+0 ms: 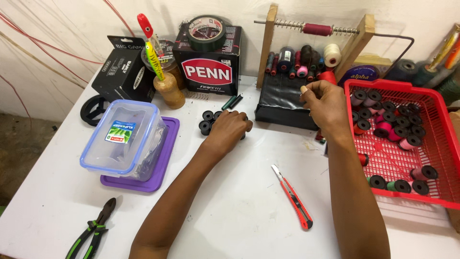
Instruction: The person winds thread onto small spools using a hand-cranked winder. They cut the thread with a utility knife, place the spool on the winder, crank it to wind the thread, and then remove the spool. The process is repeated with different spools.
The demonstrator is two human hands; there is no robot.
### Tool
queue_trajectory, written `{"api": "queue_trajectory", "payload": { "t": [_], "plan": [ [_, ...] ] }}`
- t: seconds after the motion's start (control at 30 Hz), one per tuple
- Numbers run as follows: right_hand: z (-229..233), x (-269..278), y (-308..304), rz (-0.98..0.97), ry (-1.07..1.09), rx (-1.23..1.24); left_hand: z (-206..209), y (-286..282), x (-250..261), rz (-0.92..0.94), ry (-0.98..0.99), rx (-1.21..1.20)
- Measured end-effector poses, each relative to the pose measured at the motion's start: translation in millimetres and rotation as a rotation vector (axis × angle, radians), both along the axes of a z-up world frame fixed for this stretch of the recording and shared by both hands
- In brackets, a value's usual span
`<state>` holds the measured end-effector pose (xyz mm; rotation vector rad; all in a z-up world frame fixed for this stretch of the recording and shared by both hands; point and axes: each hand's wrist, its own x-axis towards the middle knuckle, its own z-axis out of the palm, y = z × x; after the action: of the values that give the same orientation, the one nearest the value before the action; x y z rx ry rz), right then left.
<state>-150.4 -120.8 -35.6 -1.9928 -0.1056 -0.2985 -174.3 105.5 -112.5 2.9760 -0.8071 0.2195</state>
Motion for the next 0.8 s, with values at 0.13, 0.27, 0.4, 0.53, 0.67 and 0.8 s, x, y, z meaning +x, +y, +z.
{"api": "queue_trajectory", "payload": {
  "t": [0.13,0.27,0.4,0.53,0.67,0.8],
  "plan": [
    [5,-2,2,-0.010,0.016,0.010,18,0,-9,0.008,0.062,-0.029],
    [8,-4,2,-0.004,0.022,-0.010,15,1,-9,0.018,0.015,0.008],
    [14,-9,1,0.009,0.035,-0.033,23,-1,-9,-0.033,0.018,-0.047],
    [8,-5,-5,0.041,0.025,-0.064,82,-5,-36,-0.151,0.248,-0.480],
    [34,-34,1,0.066,0.042,-0.010,75,-27,-29,-0.160,0.300,-0.985],
    [33,-44,-5,0.078,0.047,0.137,57,-52,-15,-0.193,0.424,-1.449]
  ]
}}
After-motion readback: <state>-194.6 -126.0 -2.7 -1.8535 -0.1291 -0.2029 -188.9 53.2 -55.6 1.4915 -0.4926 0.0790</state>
